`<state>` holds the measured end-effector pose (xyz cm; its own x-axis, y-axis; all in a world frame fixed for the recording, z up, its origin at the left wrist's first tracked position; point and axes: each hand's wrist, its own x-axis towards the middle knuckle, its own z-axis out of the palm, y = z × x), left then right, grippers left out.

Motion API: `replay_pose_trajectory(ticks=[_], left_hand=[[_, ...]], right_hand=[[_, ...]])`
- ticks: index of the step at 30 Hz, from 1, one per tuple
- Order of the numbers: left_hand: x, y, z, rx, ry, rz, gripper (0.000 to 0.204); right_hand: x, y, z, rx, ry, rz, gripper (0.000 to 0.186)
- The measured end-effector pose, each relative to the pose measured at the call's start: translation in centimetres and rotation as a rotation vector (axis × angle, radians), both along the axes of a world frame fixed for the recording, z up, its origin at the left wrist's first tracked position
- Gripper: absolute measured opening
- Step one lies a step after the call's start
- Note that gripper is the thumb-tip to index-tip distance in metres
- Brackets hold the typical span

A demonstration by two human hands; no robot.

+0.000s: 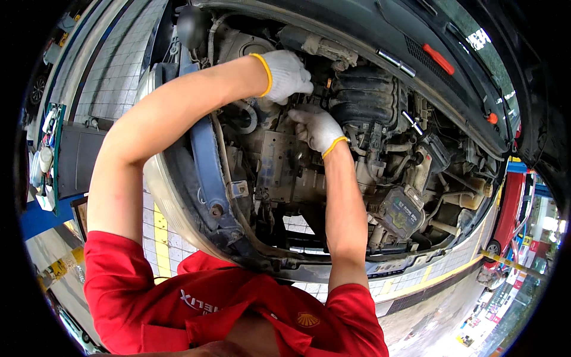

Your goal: The person works on a car engine with the hood open, using a wrench and a power drill to remove and install bolts. They also handle a metal plate and a cloth, wiping parts of the engine bay while performing the repair.

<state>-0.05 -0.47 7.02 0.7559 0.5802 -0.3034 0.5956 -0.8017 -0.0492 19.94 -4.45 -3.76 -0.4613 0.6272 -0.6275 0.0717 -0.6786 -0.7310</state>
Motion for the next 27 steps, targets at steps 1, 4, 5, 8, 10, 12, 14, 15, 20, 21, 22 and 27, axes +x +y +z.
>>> replay_pose_trajectory(ticks=[1,4,5,8,10,12,14,15,20,21,22,27], left_hand=[[0.1,-0.2,1.5,-0.009,0.012,0.008,0.054],[-0.3,-1.6,3.9,0.013,-0.102,0.035,0.05],[-0.6,-1.9,4.3,0.024,-0.149,0.037,0.049],[-1.6,-2.3,3.5,0.073,-0.252,0.053,0.044],[-2.5,-2.0,2.6,0.215,-0.368,0.034,0.038],[-2.5,-1.1,2.7,0.229,-0.267,0.077,0.034],[-2.9,-0.8,3.0,0.257,-0.277,0.095,0.03],[-2.9,-0.6,3.1,0.252,-0.283,0.087,0.029],[-2.3,-0.6,3.2,0.198,-0.269,0.087,0.028],[-2.3,-0.5,3.2,0.197,-0.277,0.087,0.028],[-2.4,-0.4,3.2,0.197,-0.284,0.088,0.028],[-2.2,-0.4,3.4,0.242,-0.274,0.077,0.025]], right_hand=[[0.1,-0.1,-1.1,0.183,-0.121,0.032,0.028],[-1.8,-1.1,-1.3,0.423,-0.371,0.077,0.057],[-1.8,-0.6,-3.6,0.632,-0.543,0.123,0.059],[-5.1,-2.2,-2.6,0.893,-1.04,0.166,0.052],[-5.5,-3.1,-2.9,0.949,-1.1,0.11,0.036],[-4.9,-3.3,-3.4,0.99,-1.098,0.061,0.031],[-3.7,-3.0,-3.3,1.035,-1.064,-0.008,0.031],[-3.1,-3.3,-2.7,1.123,-1.116,-0.026,0.034],[-2.6,-2.8,1.3,0.537,-0.681,0.126,0.037],[-2.7,-2.5,1.3,0.539,-0.675,0.172,0.036],[-3.0,-2.3,1.6,0.547,-0.621,0.162,0.034],[-3.0,0.0,2.5,0.233,-0.53,0.129,0.025]])
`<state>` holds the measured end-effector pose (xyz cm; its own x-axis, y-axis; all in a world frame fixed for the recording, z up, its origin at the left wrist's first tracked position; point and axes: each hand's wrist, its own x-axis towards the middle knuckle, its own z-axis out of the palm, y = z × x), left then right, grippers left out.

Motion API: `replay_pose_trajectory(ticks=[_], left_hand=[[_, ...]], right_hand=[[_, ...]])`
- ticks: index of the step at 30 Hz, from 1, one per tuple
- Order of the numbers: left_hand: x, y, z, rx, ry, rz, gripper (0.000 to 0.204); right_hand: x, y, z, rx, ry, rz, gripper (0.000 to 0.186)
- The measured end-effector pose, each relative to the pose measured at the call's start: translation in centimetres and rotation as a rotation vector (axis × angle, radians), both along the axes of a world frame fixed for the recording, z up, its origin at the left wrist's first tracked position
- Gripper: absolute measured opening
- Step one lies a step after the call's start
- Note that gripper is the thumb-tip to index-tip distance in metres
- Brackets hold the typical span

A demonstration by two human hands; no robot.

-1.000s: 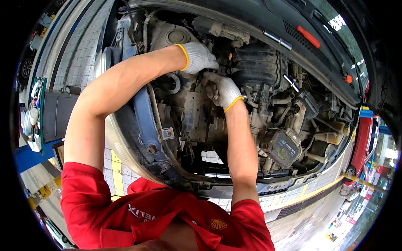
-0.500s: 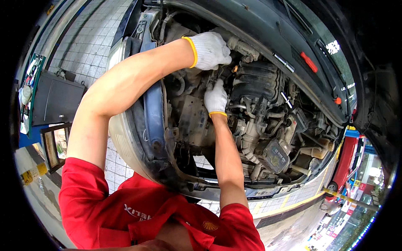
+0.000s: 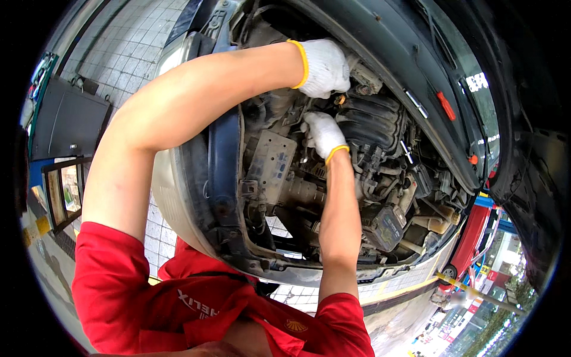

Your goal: The person works on a car engine with the hood open, using a wrench and a power drill to remove and install bolts. They also handle a metal plate and a cloth, wiping parts of the engine bay while performing the repair.

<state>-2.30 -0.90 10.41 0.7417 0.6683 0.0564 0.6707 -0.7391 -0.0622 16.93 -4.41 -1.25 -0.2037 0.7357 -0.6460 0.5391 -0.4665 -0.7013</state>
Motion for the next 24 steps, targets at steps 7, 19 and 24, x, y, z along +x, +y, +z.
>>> replay_pose_trajectory(ticks=[7,19,24], left_hand=[[-0.2,0.2,-0.3,-0.01,0.01,-0.001,0.024],[-0.2,0.4,0.4,-0.014,0.025,-0.037,0.029],[-0.7,0.7,-0.9,0.047,-0.07,-0.066,0.021]], right_hand=[[-1.2,0.7,2.7,-0.175,-0.096,0.017,0.034],[-0.8,2.8,3.3,-0.317,0.041,0.004,0.033],[1.3,3.1,1.1,-0.341,0.104,0.049,0.013]])
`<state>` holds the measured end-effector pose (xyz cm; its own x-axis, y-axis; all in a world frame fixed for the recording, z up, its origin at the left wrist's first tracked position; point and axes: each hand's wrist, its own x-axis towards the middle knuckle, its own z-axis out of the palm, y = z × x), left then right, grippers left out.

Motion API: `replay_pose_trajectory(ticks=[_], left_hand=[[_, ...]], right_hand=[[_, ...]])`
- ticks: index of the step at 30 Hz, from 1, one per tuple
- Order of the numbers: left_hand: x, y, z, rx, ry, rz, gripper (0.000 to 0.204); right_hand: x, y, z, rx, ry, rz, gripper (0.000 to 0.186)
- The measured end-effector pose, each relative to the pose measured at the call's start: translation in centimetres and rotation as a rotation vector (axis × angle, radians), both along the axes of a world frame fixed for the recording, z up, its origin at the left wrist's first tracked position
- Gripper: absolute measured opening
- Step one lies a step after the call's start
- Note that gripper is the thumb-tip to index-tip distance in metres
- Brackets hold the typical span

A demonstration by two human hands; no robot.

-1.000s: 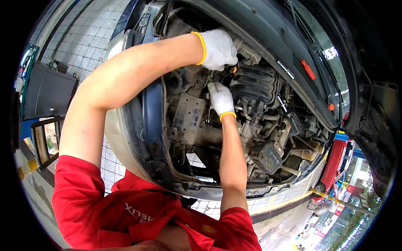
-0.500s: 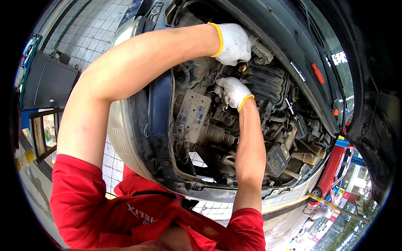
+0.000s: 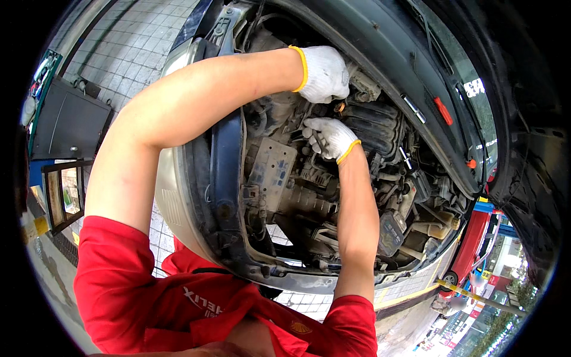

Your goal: The person works on a car engine with the hood open, using a wrench and a power drill to remove and install bolts. They also handle a metal plate and a cloth, wiping parts of the engine bay while performing the repair.

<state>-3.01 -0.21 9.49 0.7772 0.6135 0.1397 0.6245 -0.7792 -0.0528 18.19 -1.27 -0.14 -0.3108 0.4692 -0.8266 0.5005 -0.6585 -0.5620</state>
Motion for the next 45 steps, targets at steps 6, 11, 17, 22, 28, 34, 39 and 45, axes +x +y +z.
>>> replay_pose_trajectory(ticks=[6,11,17,22,28,34,39,45], left_hand=[[0.4,0.1,0.0,0.003,-0.005,-0.03,0.022],[0.1,-0.1,0.0,-0.013,0.017,0.002,0.022],[0.0,0.0,0.4,0.012,0.009,-0.021,0.024],[0.1,-0.2,0.6,-0.007,0.03,-0.01,0.025],[0.0,0.0,0.4,-0.014,0.013,-0.027,0.025],[0.1,-0.2,0.6,-0.019,0.014,-0.025,0.025],[-0.4,-0.3,0.4,-0.017,0.004,-0.022,0.026],[0.0,-0.2,0.2,0.037,-0.023,-0.036,0.027]], right_hand=[[0.7,-0.6,-7.6,0.5,-0.079,0.171,0.027],[-0.8,-4.1,-8.6,1.092,-0.523,0.212,0.04],[-0.2,-3.9,-5.7,0.824,-0.408,0.126,0.041],[-1.0,-3.8,-3.7,0.866,-0.319,0.232,0.036],[-1.7,-2.6,-0.3,0.449,-0.274,0.197,0.035],[-1.4,-3.2,-3.3,0.407,-0.107,-0.028,0.026],[-1.3,-3.7,-9.1,0.879,-0.518,0.013,0.039],[0.1,-3.1,-10.2,0.847,-0.17,0.031,0.047]])
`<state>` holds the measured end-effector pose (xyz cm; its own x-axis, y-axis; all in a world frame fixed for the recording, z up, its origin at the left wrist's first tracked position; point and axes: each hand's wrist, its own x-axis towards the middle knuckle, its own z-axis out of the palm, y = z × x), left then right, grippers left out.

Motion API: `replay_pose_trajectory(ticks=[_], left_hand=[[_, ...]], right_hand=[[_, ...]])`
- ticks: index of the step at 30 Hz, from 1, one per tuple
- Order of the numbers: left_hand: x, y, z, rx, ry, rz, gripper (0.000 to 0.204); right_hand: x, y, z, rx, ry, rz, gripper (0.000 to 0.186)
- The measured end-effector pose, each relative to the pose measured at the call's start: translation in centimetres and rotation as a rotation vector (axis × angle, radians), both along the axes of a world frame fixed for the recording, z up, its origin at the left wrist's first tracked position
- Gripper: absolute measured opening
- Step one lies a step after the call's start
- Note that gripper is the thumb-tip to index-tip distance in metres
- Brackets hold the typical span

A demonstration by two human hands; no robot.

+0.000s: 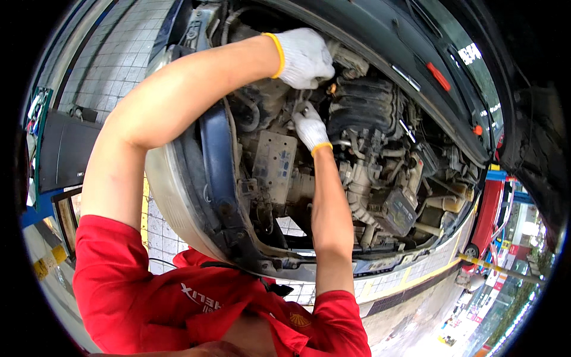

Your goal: The person works on a car engine with the hood open, using a wrench and a power drill to remove and install bolts. They also handle a metal plate and a cloth, wiping parts of the engine bay while performing the repair.

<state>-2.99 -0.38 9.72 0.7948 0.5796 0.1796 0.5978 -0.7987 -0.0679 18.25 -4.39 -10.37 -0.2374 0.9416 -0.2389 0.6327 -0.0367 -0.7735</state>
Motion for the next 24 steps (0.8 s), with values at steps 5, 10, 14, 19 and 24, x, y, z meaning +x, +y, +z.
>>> replay_pose_trajectory(ticks=[5,10,14,19,24], left_hand=[[-0.4,-0.1,0.1,0.038,-0.006,0.0,0.027],[0.0,0.3,-0.3,0.019,-0.02,-0.018,0.026],[0.1,0.1,0.4,0.013,0.002,-0.056,0.025],[0.5,-0.4,0.2,-0.034,0.074,-0.01,0.027],[1.0,-0.4,-0.1,-0.077,0.15,-0.015,0.03]], right_hand=[[1.5,0.0,0.1,0.047,-0.173,0.1,0.065],[4.7,-4.3,-6.8,-0.407,-0.104,-0.138,0.069],[4.8,-5.7,-8.0,-0.387,-0.246,-0.099,0.062],[3.6,-4.9,-5.4,-0.158,-0.342,0.053,0.054],[3.7,-3.8,-5.4,0.091,-0.298,0.294,0.051]])
